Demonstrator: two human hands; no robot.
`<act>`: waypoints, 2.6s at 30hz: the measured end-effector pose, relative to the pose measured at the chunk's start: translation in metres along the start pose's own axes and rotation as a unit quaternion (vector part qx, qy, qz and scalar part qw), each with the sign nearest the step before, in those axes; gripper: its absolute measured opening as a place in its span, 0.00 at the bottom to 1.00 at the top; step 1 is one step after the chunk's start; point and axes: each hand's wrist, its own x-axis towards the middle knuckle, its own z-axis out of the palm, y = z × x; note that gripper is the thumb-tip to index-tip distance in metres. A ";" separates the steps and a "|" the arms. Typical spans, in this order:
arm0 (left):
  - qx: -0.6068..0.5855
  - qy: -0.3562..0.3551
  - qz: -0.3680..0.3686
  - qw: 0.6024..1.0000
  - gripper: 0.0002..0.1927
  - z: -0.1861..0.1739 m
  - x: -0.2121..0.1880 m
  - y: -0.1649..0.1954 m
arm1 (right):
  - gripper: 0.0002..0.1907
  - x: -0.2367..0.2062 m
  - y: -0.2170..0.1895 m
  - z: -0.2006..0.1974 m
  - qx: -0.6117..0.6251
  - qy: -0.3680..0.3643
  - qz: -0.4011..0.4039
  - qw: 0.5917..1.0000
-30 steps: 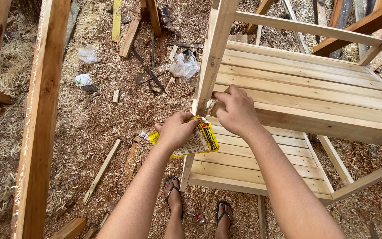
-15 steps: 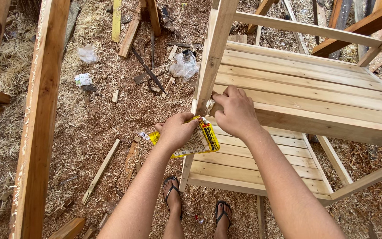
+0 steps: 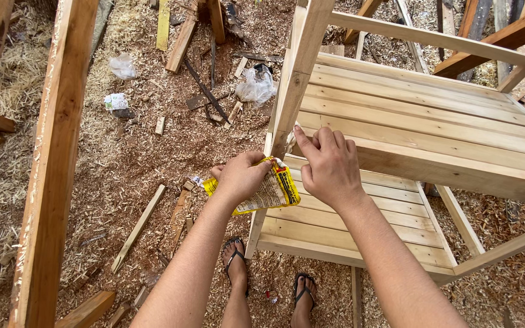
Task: The person sands a wooden shelving unit with sandpaper, then applies wood glue to a joint and smooths it with a finger. The work occurs in a woodshop with sawdust on the floor and tools on a bench.
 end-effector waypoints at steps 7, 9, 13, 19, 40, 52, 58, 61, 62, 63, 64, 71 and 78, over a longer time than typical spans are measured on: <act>-0.009 -0.007 -0.018 1.000 0.22 0.003 -0.004 -0.011 | 0.40 -0.012 0.006 0.004 -0.075 -0.017 -0.063 0.995; -0.008 -0.003 -0.017 1.000 0.23 0.004 -0.004 -0.012 | 0.40 -0.012 0.007 0.005 -0.082 -0.013 -0.070 0.994; 0.003 -0.003 -0.023 1.000 0.22 0.005 -0.003 -0.013 | 0.40 -0.013 0.008 0.007 -0.126 0.007 -0.099 0.987; 0.005 0.002 -0.022 1.000 0.22 0.006 -0.006 -0.011 | 0.36 -0.020 0.008 0.011 -0.164 0.024 -0.121 0.979; 0.008 -0.001 -0.023 1.000 0.22 0.008 -0.001 -0.014 | 0.28 -0.018 0.011 0.008 0.007 -0.006 -0.050 0.999; 0.012 0.006 0.000 1.000 0.22 0.005 -0.001 -0.004 | 0.24 -0.006 0.014 0.001 0.096 0.056 -0.024 0.993; 0.006 0.000 -0.001 1.000 0.23 0.006 -0.001 -0.004 | 0.31 -0.002 0.015 0.007 0.124 0.045 0.018 0.991; 0.001 0.001 0.003 1.000 0.22 0.007 -0.002 -0.004 | 0.31 -0.003 0.013 0.007 0.090 0.035 0.003 0.995; -0.002 0.005 0.009 1.000 0.21 0.008 -0.002 -0.005 | 0.32 -0.004 0.012 0.007 0.089 0.038 0.002 0.995; -0.005 0.009 0.015 1.000 0.21 0.008 -0.003 -0.006 | 0.34 -0.004 0.012 0.007 0.087 0.040 0.001 0.995; -0.009 0.021 0.028 0.999 0.21 0.009 -0.003 -0.007 | 0.35 -0.005 0.011 0.007 0.086 0.042 -0.001 0.995; 0.006 0.088 0.123 0.988 0.20 0.008 -0.008 -0.021 | 0.35 -0.007 0.012 0.012 0.022 0.016 -0.027 0.999; 0.015 0.043 0.070 0.996 0.20 0.009 -0.010 -0.022 | 0.33 -0.018 0.007 0.017 0.014 0.026 -0.044 0.999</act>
